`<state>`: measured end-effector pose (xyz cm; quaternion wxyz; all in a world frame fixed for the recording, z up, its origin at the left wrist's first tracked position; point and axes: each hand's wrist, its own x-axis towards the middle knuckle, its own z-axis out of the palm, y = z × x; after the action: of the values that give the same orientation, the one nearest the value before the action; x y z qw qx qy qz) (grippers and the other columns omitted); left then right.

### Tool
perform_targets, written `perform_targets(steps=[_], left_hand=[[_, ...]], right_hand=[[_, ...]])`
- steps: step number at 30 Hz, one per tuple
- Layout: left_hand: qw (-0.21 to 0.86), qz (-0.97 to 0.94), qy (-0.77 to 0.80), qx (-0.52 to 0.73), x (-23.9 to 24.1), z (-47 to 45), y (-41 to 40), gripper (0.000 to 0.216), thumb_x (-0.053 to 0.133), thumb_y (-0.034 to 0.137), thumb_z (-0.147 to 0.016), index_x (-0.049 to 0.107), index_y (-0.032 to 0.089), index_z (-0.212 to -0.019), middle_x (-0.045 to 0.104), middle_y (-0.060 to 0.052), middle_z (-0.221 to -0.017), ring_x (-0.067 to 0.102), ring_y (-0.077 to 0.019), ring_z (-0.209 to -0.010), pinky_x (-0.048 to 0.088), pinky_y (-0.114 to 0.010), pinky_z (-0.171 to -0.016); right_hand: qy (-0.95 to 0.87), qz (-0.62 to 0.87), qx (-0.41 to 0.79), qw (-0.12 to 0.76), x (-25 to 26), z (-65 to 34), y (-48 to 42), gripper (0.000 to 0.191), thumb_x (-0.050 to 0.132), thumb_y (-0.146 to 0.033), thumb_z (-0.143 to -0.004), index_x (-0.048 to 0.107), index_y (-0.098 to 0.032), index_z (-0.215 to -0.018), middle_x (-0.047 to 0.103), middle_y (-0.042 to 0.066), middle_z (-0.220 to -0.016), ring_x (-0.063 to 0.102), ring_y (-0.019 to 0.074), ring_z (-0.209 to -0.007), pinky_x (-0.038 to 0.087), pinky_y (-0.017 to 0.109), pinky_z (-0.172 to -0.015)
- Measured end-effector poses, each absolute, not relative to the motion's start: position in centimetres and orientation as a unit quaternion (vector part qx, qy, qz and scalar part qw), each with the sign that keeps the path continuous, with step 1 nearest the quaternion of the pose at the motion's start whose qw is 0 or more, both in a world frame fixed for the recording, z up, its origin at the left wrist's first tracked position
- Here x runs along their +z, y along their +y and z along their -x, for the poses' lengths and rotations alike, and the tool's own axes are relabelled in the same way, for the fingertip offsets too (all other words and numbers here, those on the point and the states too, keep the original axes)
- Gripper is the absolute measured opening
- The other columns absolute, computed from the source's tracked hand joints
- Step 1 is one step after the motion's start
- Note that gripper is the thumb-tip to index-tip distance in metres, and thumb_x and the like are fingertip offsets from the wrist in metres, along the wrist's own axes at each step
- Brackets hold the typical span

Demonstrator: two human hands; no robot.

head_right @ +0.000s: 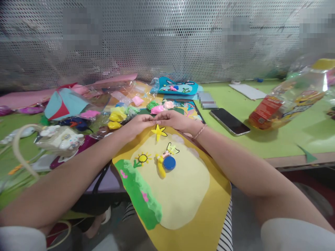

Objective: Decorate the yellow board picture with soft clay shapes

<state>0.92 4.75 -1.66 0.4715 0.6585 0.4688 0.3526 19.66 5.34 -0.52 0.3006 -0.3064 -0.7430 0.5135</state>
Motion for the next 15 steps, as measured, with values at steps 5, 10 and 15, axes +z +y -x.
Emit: perform_targets(steps=[5,10,15], left_hand=[[0.478,-0.655,0.467,0.354,-1.6,-1.0,4.7,0.022,0.067,0.036,-0.067,0.061,0.016,-0.075,0.061,-0.001,-0.072,0.054,-0.0132,-0.069,0.039,-0.029,-0.067],[0.470,-0.659,0.475,0.345,-1.9,-0.9,5.0,0.025,0.070,0.038,-0.063,0.063,0.016,-0.074,0.062,-0.001,-0.071,0.055,-0.0145,-0.069,0.040,-0.031,-0.071],[0.479,-0.645,0.484,0.347,-1.5,-0.9,4.9,0.024,0.066,0.024,-0.059,0.067,0.017,-0.082,0.064,-0.001,-0.072,0.057,-0.0167,-0.073,0.041,-0.032,-0.075]], right_hand=[[-0.727,0.322,0.526,0.302,-0.6,-19.6,5.2,0.022,0.065,-0.035,-0.078,0.066,-0.020,-0.094,0.067,0.000,-0.090,0.059,0.0123,-0.082,0.047,0.026,-0.076],[-0.739,0.348,0.493,0.300,0.0,-19.3,4.7,0.019,0.065,-0.033,-0.078,0.065,-0.019,-0.091,0.065,0.001,-0.088,0.057,0.0127,-0.080,0.045,0.026,-0.073],[-0.744,0.377,0.467,0.295,0.4,-18.6,4.0,0.019,0.064,-0.031,-0.077,0.061,-0.019,-0.091,0.062,0.002,-0.085,0.056,0.0128,-0.075,0.044,0.026,-0.067]])
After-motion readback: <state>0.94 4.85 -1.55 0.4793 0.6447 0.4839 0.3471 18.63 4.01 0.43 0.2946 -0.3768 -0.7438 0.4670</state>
